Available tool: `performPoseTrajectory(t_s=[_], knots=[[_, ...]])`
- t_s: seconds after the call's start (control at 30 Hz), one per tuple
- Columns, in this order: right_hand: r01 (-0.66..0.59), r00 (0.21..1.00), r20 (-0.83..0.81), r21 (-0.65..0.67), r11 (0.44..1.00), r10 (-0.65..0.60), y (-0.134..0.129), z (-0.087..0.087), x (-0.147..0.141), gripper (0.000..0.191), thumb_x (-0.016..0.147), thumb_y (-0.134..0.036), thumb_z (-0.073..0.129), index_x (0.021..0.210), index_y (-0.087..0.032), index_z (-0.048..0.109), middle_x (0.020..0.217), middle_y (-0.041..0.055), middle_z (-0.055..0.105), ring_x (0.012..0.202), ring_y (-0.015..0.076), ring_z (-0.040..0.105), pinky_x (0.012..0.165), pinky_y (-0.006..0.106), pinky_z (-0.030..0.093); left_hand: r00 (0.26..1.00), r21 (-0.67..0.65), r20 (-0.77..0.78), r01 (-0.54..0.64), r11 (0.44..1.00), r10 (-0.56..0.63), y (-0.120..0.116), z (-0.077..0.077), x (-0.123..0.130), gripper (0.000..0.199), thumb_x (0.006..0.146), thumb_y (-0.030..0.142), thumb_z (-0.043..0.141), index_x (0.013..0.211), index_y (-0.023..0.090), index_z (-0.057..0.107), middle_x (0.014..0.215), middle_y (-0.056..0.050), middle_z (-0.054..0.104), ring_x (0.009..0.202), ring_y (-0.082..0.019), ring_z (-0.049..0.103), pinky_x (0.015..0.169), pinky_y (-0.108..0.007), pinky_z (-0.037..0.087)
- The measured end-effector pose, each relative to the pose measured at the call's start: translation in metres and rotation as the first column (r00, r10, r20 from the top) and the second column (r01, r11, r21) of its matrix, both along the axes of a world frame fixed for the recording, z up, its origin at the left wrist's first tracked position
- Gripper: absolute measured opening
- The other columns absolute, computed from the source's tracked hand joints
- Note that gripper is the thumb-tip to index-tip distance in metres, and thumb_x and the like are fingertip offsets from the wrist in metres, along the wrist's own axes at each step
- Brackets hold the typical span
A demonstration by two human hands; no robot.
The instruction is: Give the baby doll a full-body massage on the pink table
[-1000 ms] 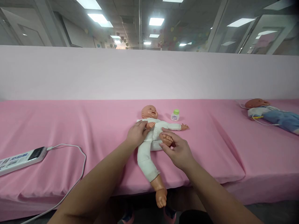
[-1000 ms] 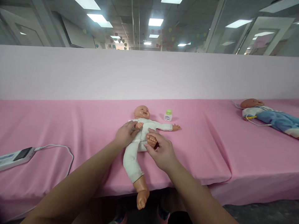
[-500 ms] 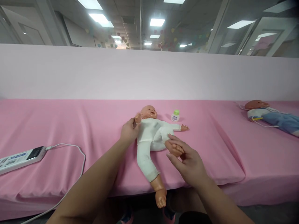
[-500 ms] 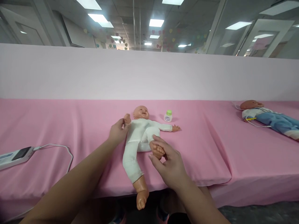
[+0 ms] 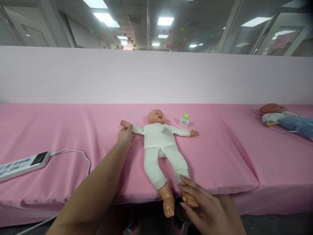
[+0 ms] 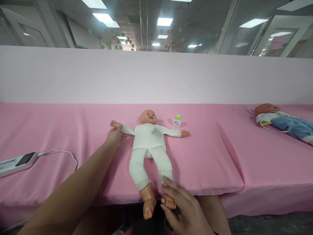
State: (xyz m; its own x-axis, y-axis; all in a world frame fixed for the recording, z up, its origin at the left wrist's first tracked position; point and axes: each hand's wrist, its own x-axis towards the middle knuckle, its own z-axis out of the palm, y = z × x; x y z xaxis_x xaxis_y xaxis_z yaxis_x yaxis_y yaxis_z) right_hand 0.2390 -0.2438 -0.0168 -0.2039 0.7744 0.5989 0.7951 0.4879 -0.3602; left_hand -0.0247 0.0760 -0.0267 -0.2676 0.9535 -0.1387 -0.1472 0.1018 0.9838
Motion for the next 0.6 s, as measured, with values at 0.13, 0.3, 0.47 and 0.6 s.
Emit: performPoseTrajectory(t_s=[0.13, 0.3, 0.47, 0.6], knots=[[0.009, 0.999, -0.032, 0.007, 1.000, -0.009, 0.001, 0.002, 0.000, 0.037, 0.088, -0.020, 0.071, 0.125, -0.022, 0.074, 0.127, 0.0092, 0.076, 0.110, 0.0273, 0.076, 0.091, 0.029, 0.066, 0.938, 0.083, -0.346, 0.036, 0.996, -0.005, -0.014, 0.009, 0.005, 0.033, 0.094, 0.048, 0.063, 0.105, 0.017, 0.067, 0.102, -0.012, 0.077, 0.089, -0.027, 0.074, 0.073, -0.032, 0.056], [-0.008, 0.988, -0.155, 0.006, 1.000, 0.009, 0.007, 0.011, -0.003, 0.038, 0.090, -0.022, 0.071, 0.128, -0.024, 0.071, 0.133, 0.0094, 0.073, 0.114, 0.0261, 0.075, 0.097, 0.032, 0.064, 0.533, 0.312, -0.836, 0.267, 0.912, 0.131, -0.041, 0.027, 0.036, 0.025, 0.093, 0.044, 0.063, 0.100, 0.022, 0.073, 0.099, -0.009, 0.077, 0.098, -0.029, 0.069, 0.085, -0.038, 0.052], [-0.027, 0.960, -0.280, -0.005, 1.000, 0.024, 0.029, 0.020, -0.010, 0.040, 0.090, -0.024, 0.072, 0.129, -0.024, 0.070, 0.138, 0.0117, 0.070, 0.126, 0.0295, 0.069, 0.104, 0.041, 0.061, 0.193, 0.344, -0.938, 0.600, 0.723, 0.287, -0.053, 0.027, 0.066, 0.039, 0.095, 0.036, 0.064, 0.128, 0.016, 0.071, 0.130, -0.014, 0.073, 0.128, -0.032, 0.060, 0.114, -0.045, 0.042], [-0.033, 0.932, -0.361, -0.040, 0.999, 0.016, 0.058, 0.022, -0.016, 0.039, 0.089, -0.022, 0.072, 0.128, -0.027, 0.071, 0.145, 0.0095, 0.065, 0.135, 0.0296, 0.062, 0.110, 0.046, 0.057, 0.057, 0.215, -0.966, 0.724, 0.655, 0.254, -0.052, 0.021, 0.069, 0.050, 0.103, 0.035, 0.053, 0.147, 0.012, 0.059, 0.151, -0.013, 0.060, 0.145, -0.031, 0.048, 0.122, -0.047, 0.035]])
